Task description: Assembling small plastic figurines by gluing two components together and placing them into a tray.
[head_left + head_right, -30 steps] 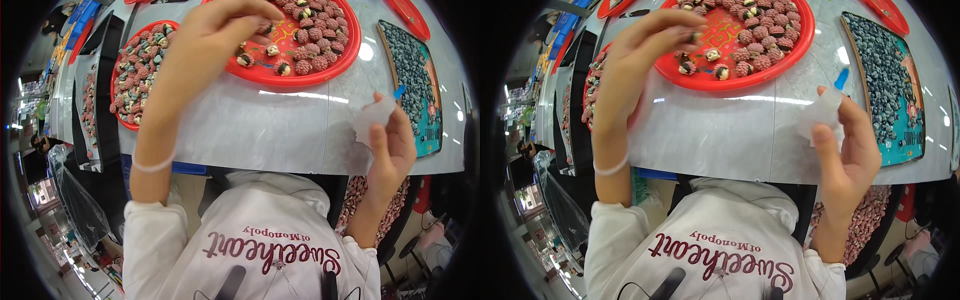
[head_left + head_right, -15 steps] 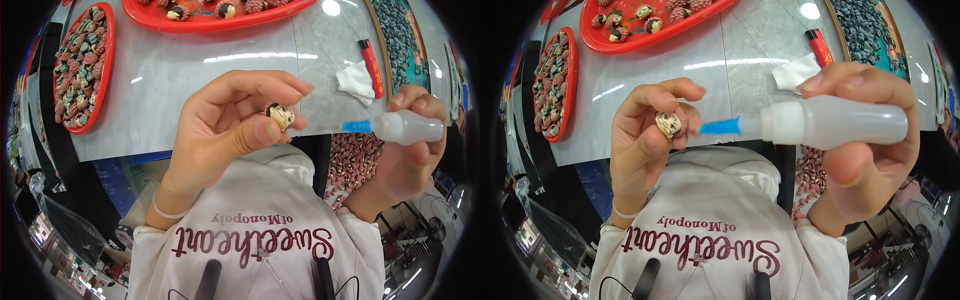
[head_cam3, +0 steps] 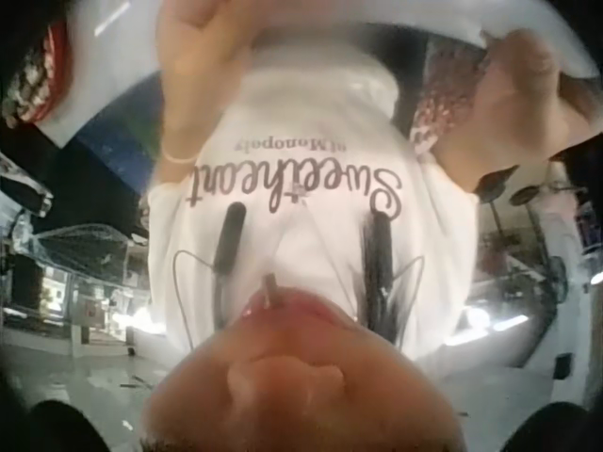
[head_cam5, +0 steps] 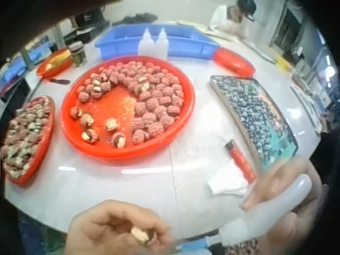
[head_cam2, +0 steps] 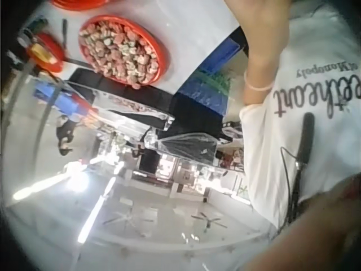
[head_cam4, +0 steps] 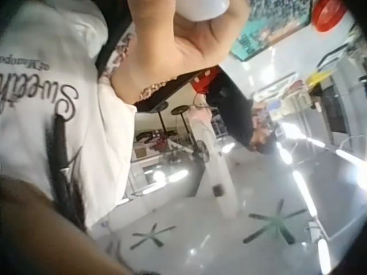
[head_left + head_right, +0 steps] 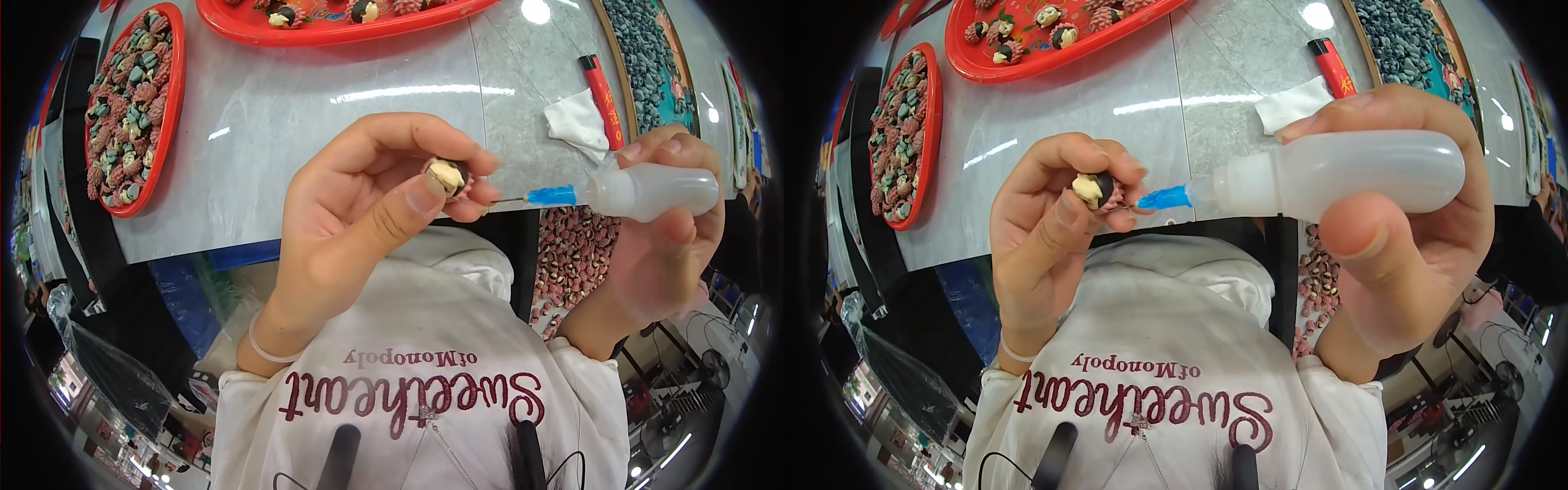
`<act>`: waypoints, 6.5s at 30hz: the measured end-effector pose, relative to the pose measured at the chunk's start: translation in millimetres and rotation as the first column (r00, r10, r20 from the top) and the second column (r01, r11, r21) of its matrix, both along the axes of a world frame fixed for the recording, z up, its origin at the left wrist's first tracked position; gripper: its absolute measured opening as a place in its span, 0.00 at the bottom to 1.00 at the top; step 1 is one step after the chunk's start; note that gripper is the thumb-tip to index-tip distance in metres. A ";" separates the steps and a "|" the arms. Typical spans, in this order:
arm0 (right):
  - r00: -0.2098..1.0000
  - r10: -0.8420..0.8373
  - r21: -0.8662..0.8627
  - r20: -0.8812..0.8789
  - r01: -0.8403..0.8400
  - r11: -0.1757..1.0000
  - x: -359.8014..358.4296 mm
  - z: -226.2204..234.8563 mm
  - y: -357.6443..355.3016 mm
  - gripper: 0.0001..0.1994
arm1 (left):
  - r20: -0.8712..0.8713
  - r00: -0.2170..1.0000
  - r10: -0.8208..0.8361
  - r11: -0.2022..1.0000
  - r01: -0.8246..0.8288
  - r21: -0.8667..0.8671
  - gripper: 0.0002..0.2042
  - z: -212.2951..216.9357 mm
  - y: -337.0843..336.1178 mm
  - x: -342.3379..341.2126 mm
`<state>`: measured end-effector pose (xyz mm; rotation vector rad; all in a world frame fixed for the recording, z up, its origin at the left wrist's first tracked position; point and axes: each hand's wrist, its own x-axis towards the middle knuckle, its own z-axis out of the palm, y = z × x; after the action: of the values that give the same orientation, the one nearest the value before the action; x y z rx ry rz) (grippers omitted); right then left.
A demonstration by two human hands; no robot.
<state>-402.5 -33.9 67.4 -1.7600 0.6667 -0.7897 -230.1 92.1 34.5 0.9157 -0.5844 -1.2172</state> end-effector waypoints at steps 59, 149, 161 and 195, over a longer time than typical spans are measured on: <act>0.973 -0.201 -0.489 -0.116 0.120 0.864 5.4 -21.6 -51.6 0.16 | 0.090 0.996 0.021 1.000 -0.023 0.018 0.12 4.0 -9.0 -8.5; 0.959 -0.270 -0.223 0.089 0.283 0.933 27.7 -24.9 -15.6 0.08 | 0.974 -0.214 0.068 0.997 0.051 -0.059 0.09 54.3 -88.9 131.8; 0.995 -0.086 -0.115 -0.051 0.080 0.990 37.1 -29.5 -14.6 0.17 | 0.991 -0.085 -0.108 0.994 -0.037 0.105 0.08 39.9 -92.0 128.6; 0.999 -0.045 -0.382 -0.028 0.031 0.924 2.3 21.9 16.7 0.23 | -0.029 0.999 -0.028 0.997 0.030 0.073 0.16 -3.9 1.5 -3.4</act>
<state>-400.1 -17.2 89.4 -2.1235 0.6005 -0.9653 -233.5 93.6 30.6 0.9535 -0.5351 -1.2826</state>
